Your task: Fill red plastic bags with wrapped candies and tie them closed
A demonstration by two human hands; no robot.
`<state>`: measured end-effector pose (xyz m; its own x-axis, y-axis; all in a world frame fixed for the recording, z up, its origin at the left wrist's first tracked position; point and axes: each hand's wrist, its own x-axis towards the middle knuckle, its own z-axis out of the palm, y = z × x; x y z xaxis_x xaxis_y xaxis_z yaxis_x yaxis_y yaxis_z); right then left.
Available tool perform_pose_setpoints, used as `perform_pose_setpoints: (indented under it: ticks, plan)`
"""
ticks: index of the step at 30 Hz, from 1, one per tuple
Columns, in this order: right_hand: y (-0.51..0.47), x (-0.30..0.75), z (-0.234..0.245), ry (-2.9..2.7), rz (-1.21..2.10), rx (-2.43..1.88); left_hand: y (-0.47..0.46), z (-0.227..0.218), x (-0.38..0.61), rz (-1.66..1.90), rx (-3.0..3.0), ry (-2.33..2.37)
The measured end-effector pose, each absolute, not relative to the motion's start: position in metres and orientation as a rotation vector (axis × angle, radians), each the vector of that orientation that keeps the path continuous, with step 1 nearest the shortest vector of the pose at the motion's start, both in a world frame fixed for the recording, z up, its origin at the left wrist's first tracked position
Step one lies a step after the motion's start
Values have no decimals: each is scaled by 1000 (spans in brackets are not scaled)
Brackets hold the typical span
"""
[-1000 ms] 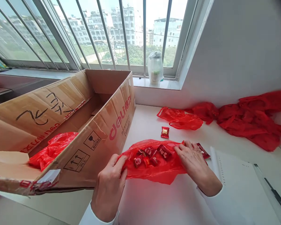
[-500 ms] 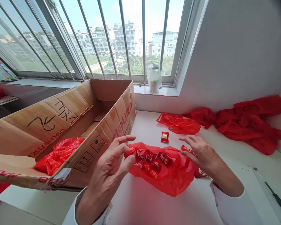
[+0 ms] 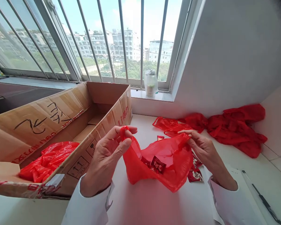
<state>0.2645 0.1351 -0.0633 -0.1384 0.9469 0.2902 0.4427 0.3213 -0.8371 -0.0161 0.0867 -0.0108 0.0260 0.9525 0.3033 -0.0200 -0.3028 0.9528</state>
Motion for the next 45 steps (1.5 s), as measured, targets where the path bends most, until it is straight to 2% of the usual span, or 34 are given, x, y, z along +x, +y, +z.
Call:
perform_pose_setpoints:
  ticks: [5,8,14,18,21,24,28,32,36,39,42,45]
  plan:
    - [149,261,-67,-1426,1020,-1046,95,-8,-17,1499,1557,933]
    - [146,263,-61,-1522,866,-1081,95,-8,-15,1401,1790,956]
    - [107,270,-36,-2137,635,-843,93,-13,-12,1250,2108,1072]
    - [99,252,-27,-2437,490,-833,93,-10,-13,1193,2195,1076]
    - [111,241,-22,-2215,418,-726,93,-4,-15,1311,2099,1148]
    - [123,244,-17,-1787,349,-868,95,1,-17,1462,1887,1194]
    - [128,257,-11,-1817,358,-1146,96,0,-19,1125,1928,1212]
    - [122,249,3,-1747,150,-1171,92,-6,-6,1071,1909,1225]
    - [109,216,24,-2178,423,-874,85,-12,25,847,1981,1204]
    - [99,204,32,-2450,595,-580,79,-16,36,813,2050,1081]
    - [103,211,26,-2368,637,-482,78,-15,31,825,1969,1100]
    - [124,221,3,-2151,684,-664,82,-15,22,784,1822,1135]
